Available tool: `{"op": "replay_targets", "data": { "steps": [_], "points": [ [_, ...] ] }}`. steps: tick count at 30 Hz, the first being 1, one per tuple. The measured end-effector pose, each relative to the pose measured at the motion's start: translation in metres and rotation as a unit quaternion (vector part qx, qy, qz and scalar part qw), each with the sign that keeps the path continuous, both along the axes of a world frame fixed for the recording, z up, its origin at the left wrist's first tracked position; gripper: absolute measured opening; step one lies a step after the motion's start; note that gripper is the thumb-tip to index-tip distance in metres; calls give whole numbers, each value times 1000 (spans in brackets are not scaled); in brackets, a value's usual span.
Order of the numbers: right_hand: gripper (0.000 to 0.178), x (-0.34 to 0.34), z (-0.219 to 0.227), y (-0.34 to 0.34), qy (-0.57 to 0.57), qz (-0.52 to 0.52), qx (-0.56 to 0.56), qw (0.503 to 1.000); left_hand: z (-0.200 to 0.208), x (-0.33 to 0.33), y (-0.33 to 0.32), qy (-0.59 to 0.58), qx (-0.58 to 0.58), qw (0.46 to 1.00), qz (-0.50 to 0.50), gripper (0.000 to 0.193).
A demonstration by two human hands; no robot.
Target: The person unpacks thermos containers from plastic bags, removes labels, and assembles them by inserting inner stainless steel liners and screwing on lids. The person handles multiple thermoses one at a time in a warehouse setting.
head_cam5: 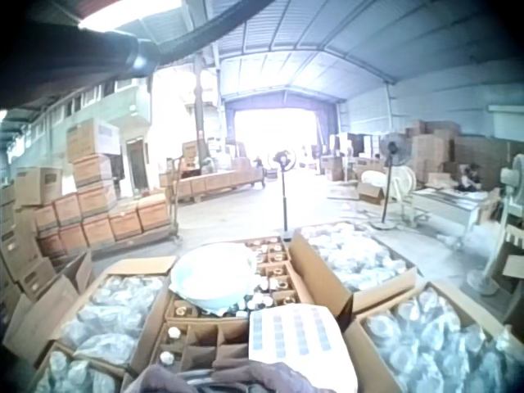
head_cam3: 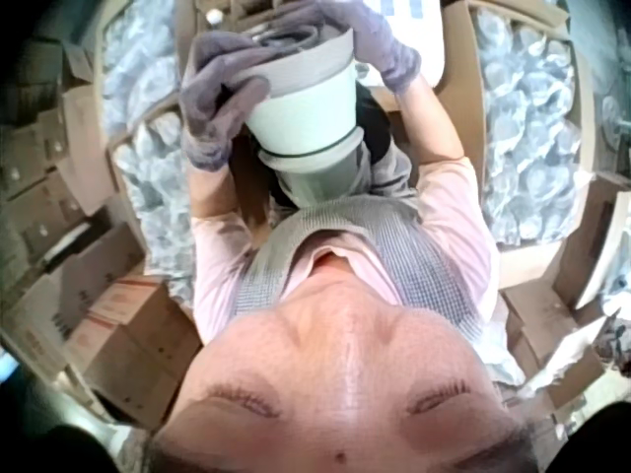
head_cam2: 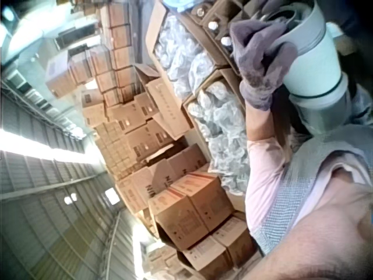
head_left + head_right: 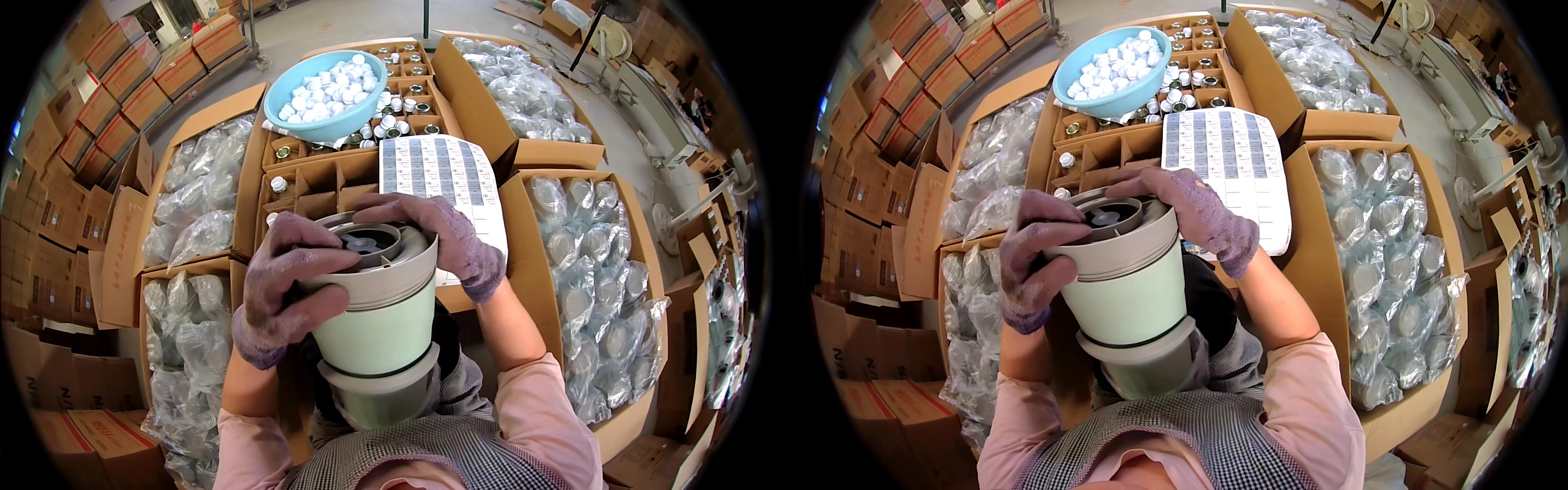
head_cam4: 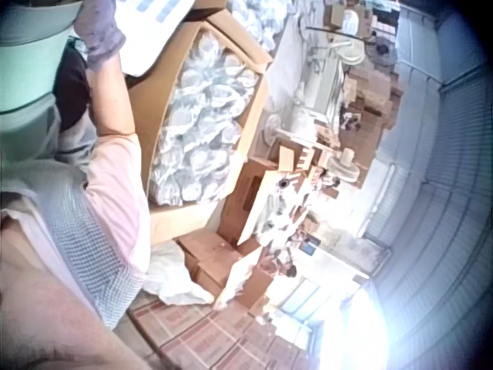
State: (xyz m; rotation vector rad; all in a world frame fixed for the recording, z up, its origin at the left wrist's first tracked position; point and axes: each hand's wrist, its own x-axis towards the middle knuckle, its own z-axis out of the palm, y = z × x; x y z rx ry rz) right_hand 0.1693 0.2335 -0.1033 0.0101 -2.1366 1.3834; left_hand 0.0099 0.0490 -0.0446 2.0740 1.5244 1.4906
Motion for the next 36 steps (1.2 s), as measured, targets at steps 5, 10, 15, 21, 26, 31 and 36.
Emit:
{"op": "replay_targets", "data": {
  "steps": [5,10,15,21,26,31,36],
  "points": [
    [47,-22,-42,-10,50,215,-396,891,13,44,3,170,11,979,108,25],
    [62,9,-7,-38,0,26,-268,963,-36,-23,-1,-78,2,996,-46,26],
    [59,17,8,-19,89,-32,-215,972,-57,-48,11,-297,-109,941,117,41],
    [44,10,26,-61,47,-150,29,987,-72,-28,16,-310,22,939,-145,63],
    [50,10,32,-39,69,-2,-15,997,-66,-33,20,-310,-24,936,-167,55],
    [62,-21,-47,-35,140,194,-529,814,2,36,-1,100,-48,985,130,25],
    [63,-12,-27,-51,121,151,-545,816,-4,21,1,55,-74,991,94,27]
  ]
}}
